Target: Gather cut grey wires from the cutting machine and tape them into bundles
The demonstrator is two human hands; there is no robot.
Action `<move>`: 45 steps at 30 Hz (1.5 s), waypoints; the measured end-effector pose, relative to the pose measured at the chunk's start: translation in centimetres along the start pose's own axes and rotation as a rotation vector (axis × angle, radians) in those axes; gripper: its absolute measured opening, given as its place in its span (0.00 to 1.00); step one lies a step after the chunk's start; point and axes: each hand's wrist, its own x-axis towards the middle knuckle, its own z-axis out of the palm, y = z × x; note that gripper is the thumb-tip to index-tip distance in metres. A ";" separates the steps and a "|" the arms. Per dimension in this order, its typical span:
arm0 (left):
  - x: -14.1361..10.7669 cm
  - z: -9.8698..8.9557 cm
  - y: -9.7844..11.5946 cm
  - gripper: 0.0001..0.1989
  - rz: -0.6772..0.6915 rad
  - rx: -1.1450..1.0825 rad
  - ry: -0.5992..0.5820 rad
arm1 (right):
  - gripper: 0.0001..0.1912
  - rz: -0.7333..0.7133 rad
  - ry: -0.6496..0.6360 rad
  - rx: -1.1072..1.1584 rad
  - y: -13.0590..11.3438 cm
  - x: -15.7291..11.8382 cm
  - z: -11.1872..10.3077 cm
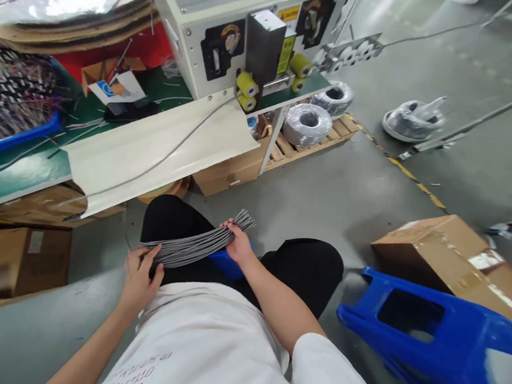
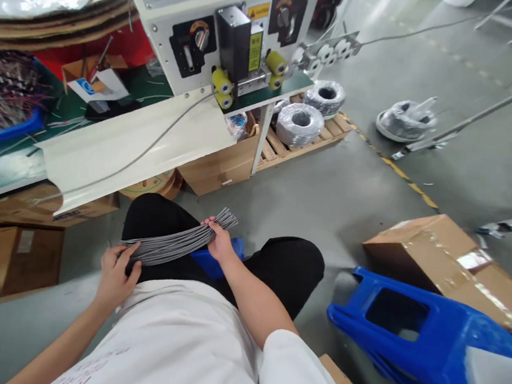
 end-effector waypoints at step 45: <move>18.0 -6.7 1.6 0.18 0.321 0.192 0.244 | 0.11 -0.005 0.021 -0.058 -0.6 0.0 0.4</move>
